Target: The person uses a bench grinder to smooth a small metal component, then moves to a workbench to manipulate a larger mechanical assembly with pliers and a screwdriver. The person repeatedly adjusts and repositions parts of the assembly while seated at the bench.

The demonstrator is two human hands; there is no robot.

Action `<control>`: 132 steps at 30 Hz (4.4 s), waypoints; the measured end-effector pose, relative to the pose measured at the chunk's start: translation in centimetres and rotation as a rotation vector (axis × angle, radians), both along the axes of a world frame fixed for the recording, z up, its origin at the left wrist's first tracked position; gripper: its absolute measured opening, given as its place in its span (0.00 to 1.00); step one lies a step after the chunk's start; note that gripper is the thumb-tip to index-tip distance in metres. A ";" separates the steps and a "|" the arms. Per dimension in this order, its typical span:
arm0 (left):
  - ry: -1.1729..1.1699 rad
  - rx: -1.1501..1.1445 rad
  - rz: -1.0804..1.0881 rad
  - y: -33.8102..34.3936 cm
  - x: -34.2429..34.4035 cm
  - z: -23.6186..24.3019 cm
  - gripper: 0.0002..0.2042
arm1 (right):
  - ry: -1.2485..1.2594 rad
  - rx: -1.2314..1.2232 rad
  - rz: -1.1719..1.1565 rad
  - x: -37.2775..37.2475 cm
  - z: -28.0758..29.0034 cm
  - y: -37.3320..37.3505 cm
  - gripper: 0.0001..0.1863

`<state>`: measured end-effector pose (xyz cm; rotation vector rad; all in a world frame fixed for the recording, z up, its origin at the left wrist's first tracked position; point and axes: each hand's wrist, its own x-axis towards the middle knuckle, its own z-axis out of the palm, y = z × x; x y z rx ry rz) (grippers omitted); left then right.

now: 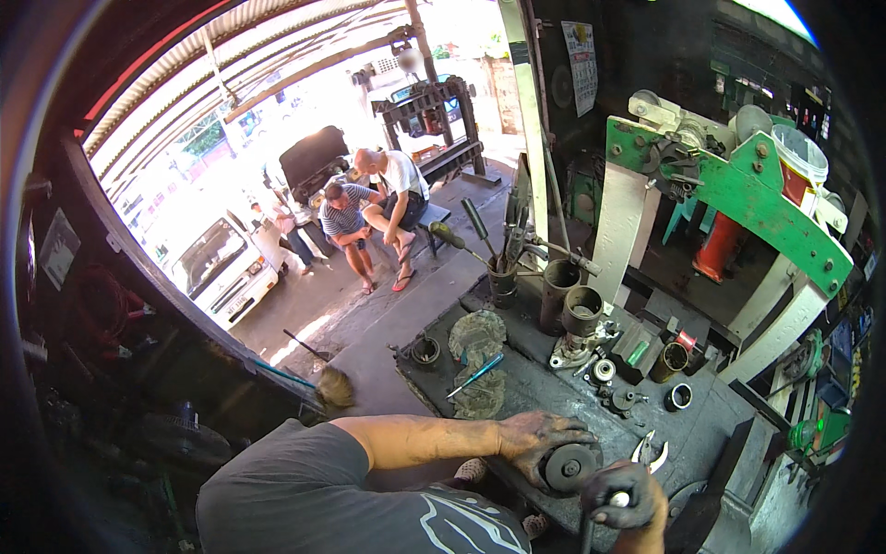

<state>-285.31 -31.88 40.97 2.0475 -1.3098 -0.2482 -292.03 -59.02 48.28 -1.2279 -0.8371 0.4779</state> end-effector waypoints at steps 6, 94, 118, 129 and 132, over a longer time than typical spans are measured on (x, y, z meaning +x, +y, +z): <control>-0.043 0.017 0.011 -0.2 0.1 -0.5 0.58 | -0.109 0.112 -0.930 -4.6 -5.4 3.3 0.28; 0.012 0.089 -0.194 -0.3 1.6 -4.1 0.67 | -0.011 -0.004 -1.216 -1.9 -6.9 9.1 0.26; -0.025 0.143 -0.150 -0.4 1.5 -2.6 0.67 | -0.067 -0.053 -1.269 -5.8 -9.4 6.0 0.26; -0.107 0.109 -0.075 0.1 0.5 -1.4 0.67 | -0.143 -0.018 -1.361 -12.5 -10.2 1.4 0.21; -0.093 0.129 -0.070 0.1 0.4 -1.3 0.66 | 0.102 -0.395 -1.466 -13.2 -14.3 -0.2 0.13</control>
